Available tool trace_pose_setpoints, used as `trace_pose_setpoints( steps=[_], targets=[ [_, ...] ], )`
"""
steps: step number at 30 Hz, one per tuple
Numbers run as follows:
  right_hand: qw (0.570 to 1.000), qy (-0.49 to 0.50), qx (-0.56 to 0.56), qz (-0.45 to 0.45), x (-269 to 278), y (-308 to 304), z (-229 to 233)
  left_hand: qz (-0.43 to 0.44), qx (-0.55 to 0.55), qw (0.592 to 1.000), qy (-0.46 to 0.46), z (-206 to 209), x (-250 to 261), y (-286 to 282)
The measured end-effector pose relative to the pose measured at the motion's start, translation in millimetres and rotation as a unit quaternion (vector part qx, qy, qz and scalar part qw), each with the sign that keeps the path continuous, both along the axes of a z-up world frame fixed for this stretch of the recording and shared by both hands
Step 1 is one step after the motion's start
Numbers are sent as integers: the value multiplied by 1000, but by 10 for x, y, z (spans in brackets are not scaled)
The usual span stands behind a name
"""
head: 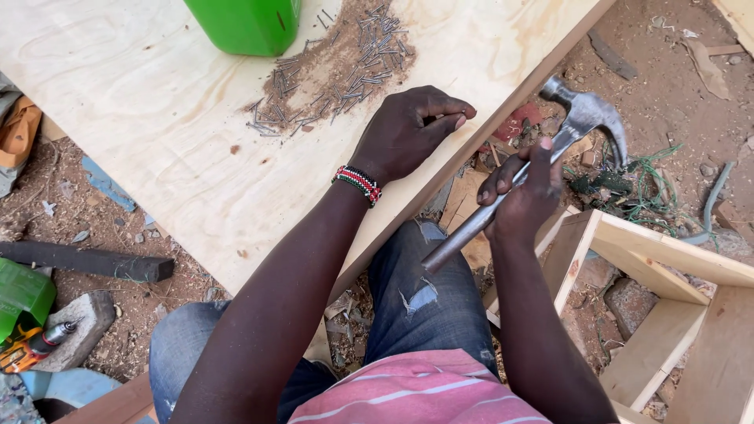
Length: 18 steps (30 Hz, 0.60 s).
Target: Pouring nails from a container and hammering them into a wooden board.
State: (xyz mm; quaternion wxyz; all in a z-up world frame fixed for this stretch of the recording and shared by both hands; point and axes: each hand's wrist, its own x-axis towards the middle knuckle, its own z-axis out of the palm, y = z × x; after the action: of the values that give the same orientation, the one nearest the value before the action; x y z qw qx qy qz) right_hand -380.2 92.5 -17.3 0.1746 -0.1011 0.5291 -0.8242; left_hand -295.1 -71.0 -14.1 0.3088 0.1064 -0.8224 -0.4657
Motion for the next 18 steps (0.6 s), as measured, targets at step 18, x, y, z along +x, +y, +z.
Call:
trace_pose_setpoints(
  steps=[18],
  targets=[
    [670, 365, 563, 317, -315, 373, 1654, 18, -100, 995, 3, -23, 26, 12]
  ],
)
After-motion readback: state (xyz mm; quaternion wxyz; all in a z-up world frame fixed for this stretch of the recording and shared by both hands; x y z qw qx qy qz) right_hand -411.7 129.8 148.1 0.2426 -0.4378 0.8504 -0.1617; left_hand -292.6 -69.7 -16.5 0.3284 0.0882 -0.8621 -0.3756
